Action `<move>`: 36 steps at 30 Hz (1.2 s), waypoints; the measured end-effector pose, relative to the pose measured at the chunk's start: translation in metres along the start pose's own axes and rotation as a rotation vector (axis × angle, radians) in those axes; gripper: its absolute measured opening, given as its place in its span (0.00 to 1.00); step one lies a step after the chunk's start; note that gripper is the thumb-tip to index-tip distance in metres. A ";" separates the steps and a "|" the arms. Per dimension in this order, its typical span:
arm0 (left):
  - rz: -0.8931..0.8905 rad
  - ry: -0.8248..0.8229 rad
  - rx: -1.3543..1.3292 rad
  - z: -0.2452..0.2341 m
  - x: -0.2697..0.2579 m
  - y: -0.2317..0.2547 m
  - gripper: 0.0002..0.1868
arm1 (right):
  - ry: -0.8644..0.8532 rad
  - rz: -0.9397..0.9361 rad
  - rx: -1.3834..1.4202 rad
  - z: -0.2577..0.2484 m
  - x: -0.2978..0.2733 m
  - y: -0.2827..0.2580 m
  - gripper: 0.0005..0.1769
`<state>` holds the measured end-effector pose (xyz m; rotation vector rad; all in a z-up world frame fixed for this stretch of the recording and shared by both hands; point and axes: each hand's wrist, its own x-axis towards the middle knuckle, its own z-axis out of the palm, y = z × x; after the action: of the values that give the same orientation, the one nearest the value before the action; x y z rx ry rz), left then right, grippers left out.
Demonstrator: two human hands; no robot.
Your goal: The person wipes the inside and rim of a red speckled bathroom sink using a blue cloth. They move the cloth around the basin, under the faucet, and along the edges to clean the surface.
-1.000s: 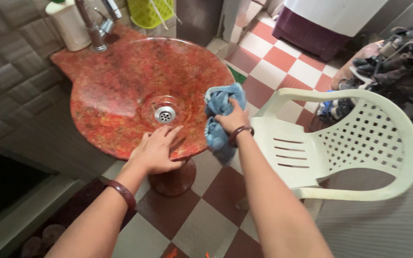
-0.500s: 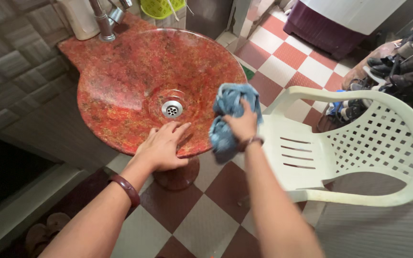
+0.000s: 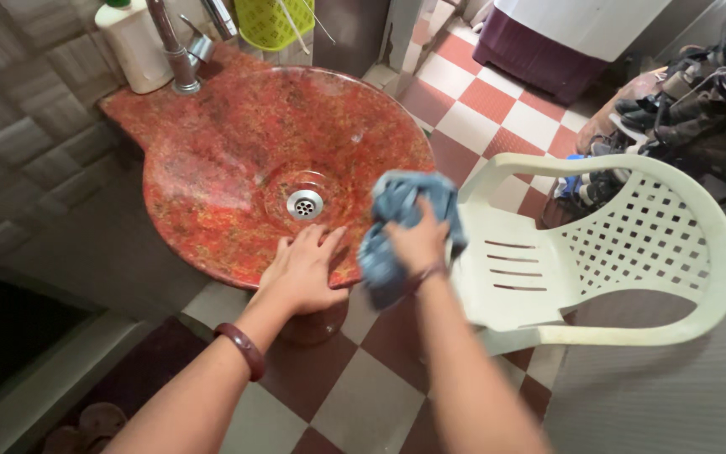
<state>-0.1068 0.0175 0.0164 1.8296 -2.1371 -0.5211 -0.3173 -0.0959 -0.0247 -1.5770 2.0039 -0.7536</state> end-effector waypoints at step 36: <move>-0.278 0.228 0.093 0.030 0.053 0.087 0.49 | -0.343 -0.327 0.098 0.001 0.149 0.003 0.50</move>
<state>-0.2054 -0.0210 0.0268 2.1383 -1.7984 -0.2577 -0.3522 -0.2402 -0.0320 -1.8557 1.4665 -0.6340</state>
